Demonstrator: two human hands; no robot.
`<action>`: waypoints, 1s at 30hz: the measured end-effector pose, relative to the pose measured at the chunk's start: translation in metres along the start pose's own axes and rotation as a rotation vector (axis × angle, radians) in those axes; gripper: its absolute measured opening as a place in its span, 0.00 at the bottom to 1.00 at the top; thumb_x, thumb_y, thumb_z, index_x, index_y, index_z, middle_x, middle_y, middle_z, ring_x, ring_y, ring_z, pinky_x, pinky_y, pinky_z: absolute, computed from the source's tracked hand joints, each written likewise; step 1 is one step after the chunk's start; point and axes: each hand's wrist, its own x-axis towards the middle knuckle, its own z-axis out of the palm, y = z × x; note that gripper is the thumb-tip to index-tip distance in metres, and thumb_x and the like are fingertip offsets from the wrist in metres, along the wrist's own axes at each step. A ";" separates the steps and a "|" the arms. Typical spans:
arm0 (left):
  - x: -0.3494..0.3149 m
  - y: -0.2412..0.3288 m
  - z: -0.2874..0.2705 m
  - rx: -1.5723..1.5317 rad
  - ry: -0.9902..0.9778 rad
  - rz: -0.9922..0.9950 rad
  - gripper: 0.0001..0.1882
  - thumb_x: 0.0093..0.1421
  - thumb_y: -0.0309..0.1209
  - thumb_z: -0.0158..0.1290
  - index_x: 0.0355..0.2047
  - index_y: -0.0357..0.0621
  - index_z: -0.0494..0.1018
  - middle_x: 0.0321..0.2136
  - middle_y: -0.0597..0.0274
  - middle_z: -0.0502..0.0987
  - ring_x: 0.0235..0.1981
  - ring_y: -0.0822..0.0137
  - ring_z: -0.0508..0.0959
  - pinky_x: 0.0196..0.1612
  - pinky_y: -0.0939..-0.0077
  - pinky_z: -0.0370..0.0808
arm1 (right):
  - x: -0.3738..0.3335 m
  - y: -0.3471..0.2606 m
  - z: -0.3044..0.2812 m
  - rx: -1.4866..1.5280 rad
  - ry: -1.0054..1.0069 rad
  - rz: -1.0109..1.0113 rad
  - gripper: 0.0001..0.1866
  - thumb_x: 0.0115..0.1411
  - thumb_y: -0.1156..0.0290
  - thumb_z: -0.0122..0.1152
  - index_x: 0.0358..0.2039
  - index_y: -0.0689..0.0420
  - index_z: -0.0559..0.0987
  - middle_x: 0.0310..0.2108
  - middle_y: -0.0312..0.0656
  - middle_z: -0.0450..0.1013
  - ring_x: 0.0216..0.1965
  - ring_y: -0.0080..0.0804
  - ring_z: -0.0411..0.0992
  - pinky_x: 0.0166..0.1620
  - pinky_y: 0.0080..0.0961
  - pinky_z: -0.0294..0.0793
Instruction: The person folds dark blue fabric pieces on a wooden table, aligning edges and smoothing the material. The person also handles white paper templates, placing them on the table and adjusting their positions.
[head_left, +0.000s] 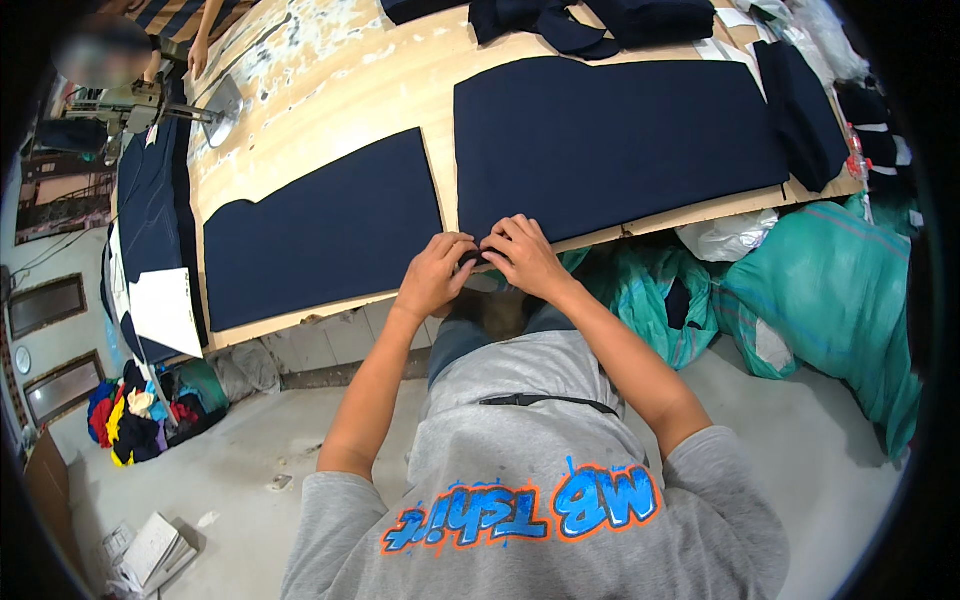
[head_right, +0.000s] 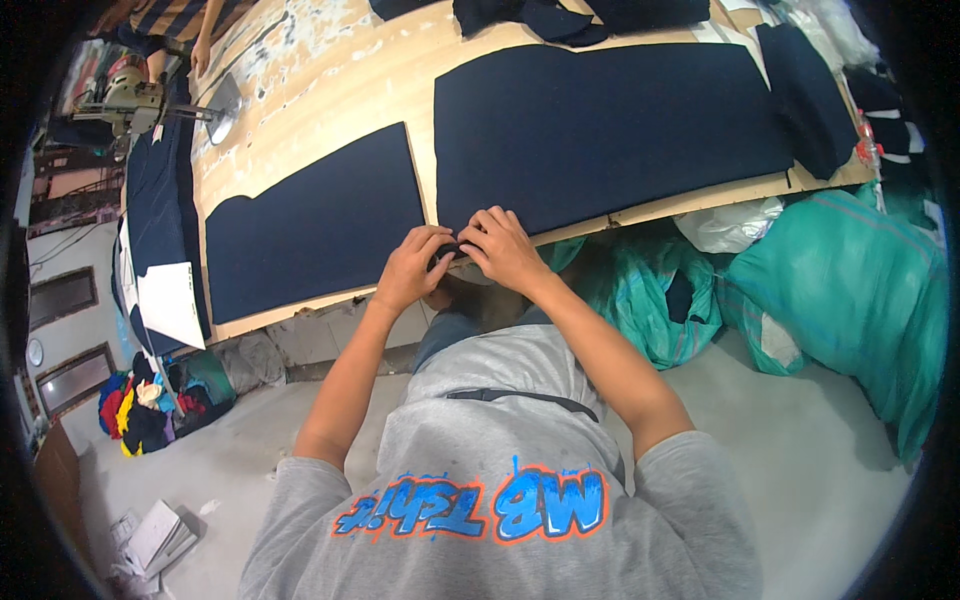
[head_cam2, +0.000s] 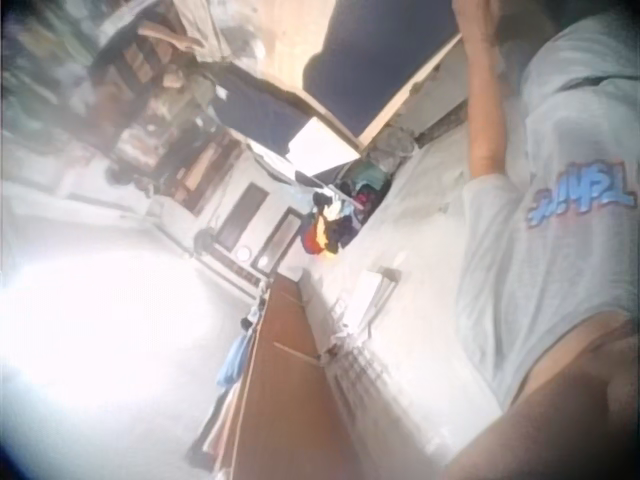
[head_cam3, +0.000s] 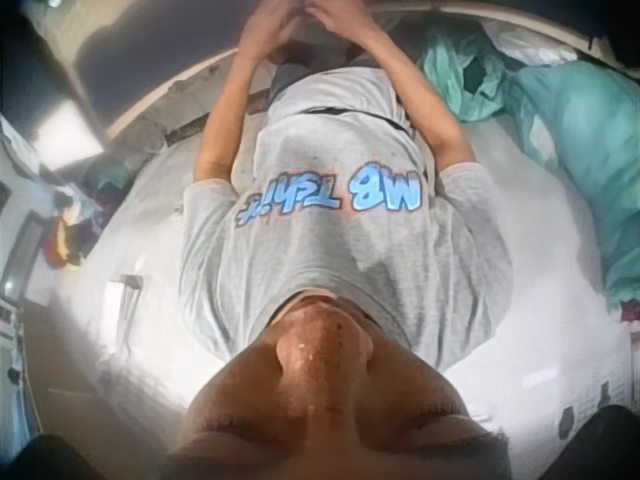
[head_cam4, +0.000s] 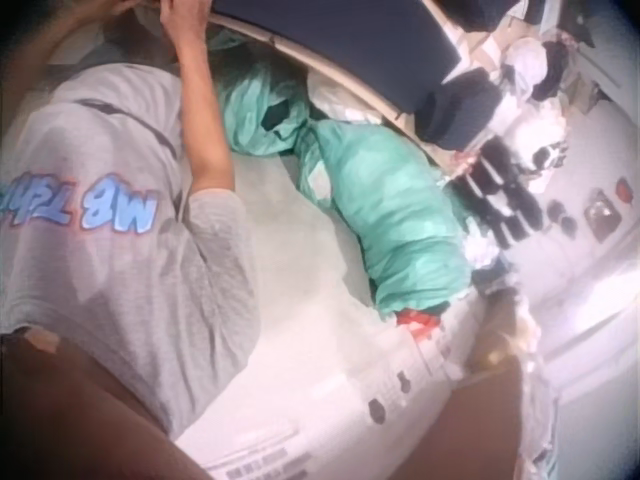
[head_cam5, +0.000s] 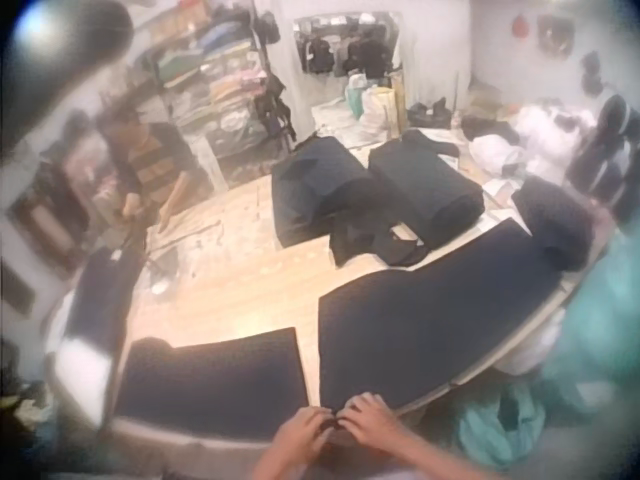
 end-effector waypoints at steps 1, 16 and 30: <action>0.002 0.001 -0.002 0.004 -0.020 -0.013 0.14 0.63 0.28 0.65 0.48 0.42 0.79 0.52 0.59 0.82 0.55 0.53 0.81 0.55 0.59 0.81 | -0.001 0.002 -0.003 0.014 -0.010 -0.021 0.10 0.63 0.69 0.71 0.43 0.55 0.84 0.43 0.39 0.74 0.49 0.39 0.71 0.51 0.38 0.69; 0.024 0.005 -0.015 -0.077 -0.136 -0.197 0.10 0.66 0.30 0.63 0.43 0.38 0.83 0.50 0.57 0.84 0.51 0.53 0.83 0.53 0.60 0.82 | -0.006 0.019 -0.013 0.065 0.019 -0.031 0.08 0.64 0.71 0.70 0.41 0.58 0.83 0.42 0.41 0.73 0.47 0.41 0.71 0.50 0.39 0.70; 0.053 0.020 -0.043 0.050 -0.307 -0.183 0.10 0.64 0.31 0.64 0.42 0.40 0.85 0.42 0.55 0.86 0.41 0.54 0.82 0.46 0.60 0.82 | -0.010 0.027 -0.024 -0.047 0.078 -0.146 0.07 0.64 0.69 0.68 0.40 0.56 0.83 0.41 0.39 0.74 0.45 0.39 0.72 0.48 0.37 0.69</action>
